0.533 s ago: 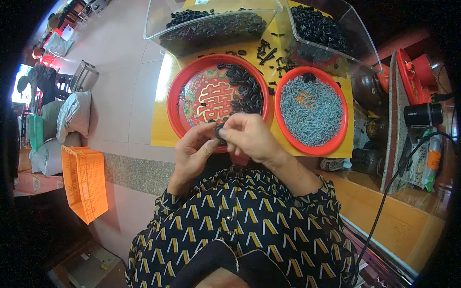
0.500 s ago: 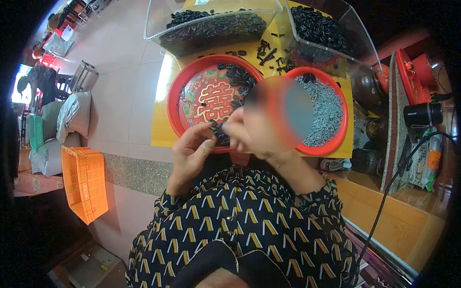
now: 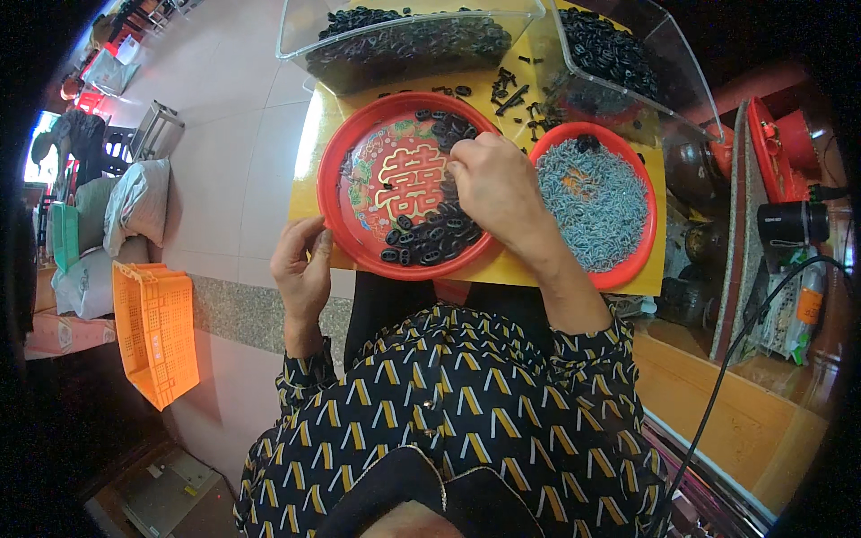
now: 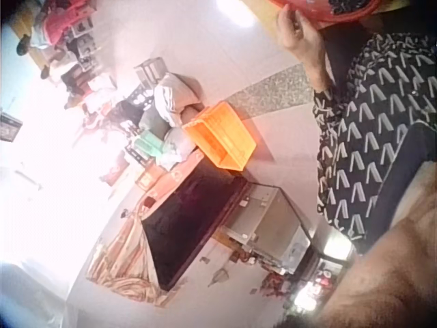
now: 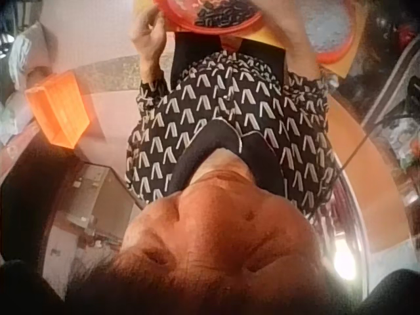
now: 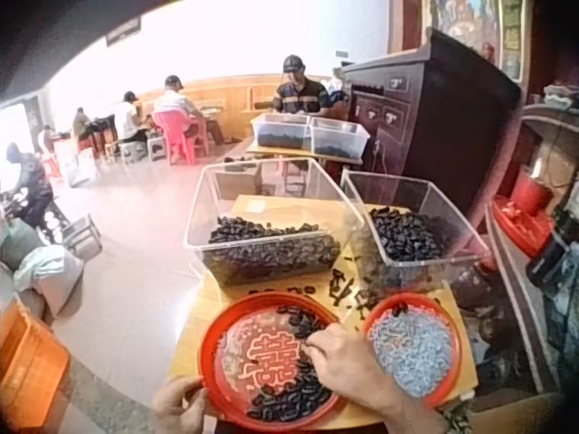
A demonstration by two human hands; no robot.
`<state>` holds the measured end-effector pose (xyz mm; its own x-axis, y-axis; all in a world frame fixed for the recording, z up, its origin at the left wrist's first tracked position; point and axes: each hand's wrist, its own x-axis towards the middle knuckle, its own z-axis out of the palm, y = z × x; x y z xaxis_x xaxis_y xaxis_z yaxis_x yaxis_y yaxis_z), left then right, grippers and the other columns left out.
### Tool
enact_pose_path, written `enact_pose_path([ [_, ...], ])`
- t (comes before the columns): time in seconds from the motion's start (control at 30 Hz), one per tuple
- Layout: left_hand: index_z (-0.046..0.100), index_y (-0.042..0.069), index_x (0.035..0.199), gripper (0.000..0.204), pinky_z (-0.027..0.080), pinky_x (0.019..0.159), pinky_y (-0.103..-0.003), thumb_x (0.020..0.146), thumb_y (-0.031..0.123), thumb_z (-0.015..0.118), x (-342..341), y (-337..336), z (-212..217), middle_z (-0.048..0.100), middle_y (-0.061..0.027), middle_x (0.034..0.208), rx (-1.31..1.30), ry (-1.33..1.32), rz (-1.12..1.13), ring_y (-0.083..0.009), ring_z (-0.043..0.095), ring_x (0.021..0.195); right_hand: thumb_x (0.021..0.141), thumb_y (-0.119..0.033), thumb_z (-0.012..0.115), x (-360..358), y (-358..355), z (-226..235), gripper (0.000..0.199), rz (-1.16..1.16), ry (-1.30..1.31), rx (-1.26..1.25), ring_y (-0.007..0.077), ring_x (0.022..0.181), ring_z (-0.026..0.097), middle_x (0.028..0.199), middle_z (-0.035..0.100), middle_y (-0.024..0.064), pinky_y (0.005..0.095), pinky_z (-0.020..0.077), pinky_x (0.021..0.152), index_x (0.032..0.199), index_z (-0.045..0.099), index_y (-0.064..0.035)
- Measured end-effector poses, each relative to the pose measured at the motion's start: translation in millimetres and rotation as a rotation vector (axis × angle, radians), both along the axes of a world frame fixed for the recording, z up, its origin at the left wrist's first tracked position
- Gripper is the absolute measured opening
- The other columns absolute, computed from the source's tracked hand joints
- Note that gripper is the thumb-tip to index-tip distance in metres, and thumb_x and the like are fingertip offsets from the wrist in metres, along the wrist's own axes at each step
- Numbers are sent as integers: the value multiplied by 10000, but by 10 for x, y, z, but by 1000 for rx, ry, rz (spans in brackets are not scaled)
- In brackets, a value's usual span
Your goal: The person assembles small black padlocks by hand at a workbench. They pick up a lock body and a shackle from a red tray, insert the shackle into the body, and place the assembled unit back into the tray. The process is repeated continuously throughout the clip.
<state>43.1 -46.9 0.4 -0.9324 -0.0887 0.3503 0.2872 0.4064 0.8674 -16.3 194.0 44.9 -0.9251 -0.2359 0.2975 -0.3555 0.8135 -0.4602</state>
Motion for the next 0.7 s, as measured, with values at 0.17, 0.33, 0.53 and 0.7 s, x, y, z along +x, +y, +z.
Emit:
enact_pose_path([
  [0.17, 573, -27, 816, 134, 437, 598, -301, 688, -30, 613, -71, 16, 101, 527, -133, 768, -279, 59, -82, -249, 537, 674, 719, -126, 547, -69, -121, -119, 133, 14, -99, 314, 317, 760, 558, 758, 569, 166, 394, 454, 700, 742, 615, -13],
  [0.33, 598, 2, 697, 79, 431, 644, -360, 633, 44, 616, -192, 122, 308, 557, -136, 766, -763, 10, -288, -297, 528, 677, 678, -95, 564, -158, -135, -180, 141, 8, -259, 457, 321, 814, 570, 834, 579, 193, 385, 467, 719, 766, 615, 2],
  [0.53, 607, 13, 662, 112, 459, 624, -359, 639, 122, 603, -508, 227, 473, 587, -142, 710, -1194, -144, -630, -298, 570, 718, 651, -65, 582, -183, -142, -194, 166, 26, -292, 432, 315, 839, 571, 845, 582, 188, 385, 470, 728, 801, 613, -1],
  [0.7, 630, 65, 716, 158, 496, 596, -351, 753, 183, 531, -799, 391, 550, 623, -113, 754, -1380, -155, -930, -250, 624, 715, 669, -86, 604, -186, -119, -244, 134, 40, -228, 401, 328, 788, 568, 794, 575, 199, 390, 456, 716, 757, 597, 15],
])
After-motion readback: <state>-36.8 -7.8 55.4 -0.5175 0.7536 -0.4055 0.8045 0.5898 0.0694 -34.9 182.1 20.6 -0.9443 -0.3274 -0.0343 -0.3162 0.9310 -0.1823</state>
